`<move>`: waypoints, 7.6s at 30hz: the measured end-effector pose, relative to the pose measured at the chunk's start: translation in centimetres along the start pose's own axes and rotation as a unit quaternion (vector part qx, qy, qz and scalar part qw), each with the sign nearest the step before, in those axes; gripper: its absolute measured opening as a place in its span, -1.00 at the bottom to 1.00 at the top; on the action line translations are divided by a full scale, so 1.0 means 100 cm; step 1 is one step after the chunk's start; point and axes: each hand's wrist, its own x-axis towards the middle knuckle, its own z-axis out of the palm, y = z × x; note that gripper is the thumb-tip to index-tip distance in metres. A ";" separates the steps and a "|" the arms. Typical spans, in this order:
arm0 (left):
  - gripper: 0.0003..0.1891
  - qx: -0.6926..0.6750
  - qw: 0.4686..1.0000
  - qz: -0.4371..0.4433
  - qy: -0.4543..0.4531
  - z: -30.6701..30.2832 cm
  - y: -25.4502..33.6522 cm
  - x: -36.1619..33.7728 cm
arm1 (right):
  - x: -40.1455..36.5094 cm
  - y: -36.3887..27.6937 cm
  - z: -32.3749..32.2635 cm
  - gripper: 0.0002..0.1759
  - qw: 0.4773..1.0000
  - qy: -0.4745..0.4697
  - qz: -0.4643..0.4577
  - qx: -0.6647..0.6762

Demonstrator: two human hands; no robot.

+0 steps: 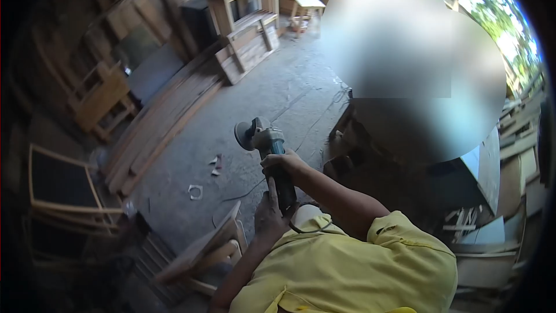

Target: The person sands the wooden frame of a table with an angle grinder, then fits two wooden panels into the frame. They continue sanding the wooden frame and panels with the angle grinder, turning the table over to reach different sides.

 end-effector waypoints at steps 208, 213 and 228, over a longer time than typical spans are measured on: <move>-0.65 -0.243 0.806 -0.527 0.117 0.318 -0.103 -0.116 | -0.058 -0.190 -0.832 -0.23 0.629 0.631 -0.075 -0.447; -0.63 -0.300 0.869 -0.376 0.116 0.346 0.038 0.043 | -0.011 -0.194 -0.871 -0.18 0.674 0.615 0.006 -0.409; -0.21 -0.350 0.930 -0.057 0.095 0.359 0.296 0.170 | -0.092 -0.140 -0.433 -0.16 0.916 -0.018 -0.324 -0.237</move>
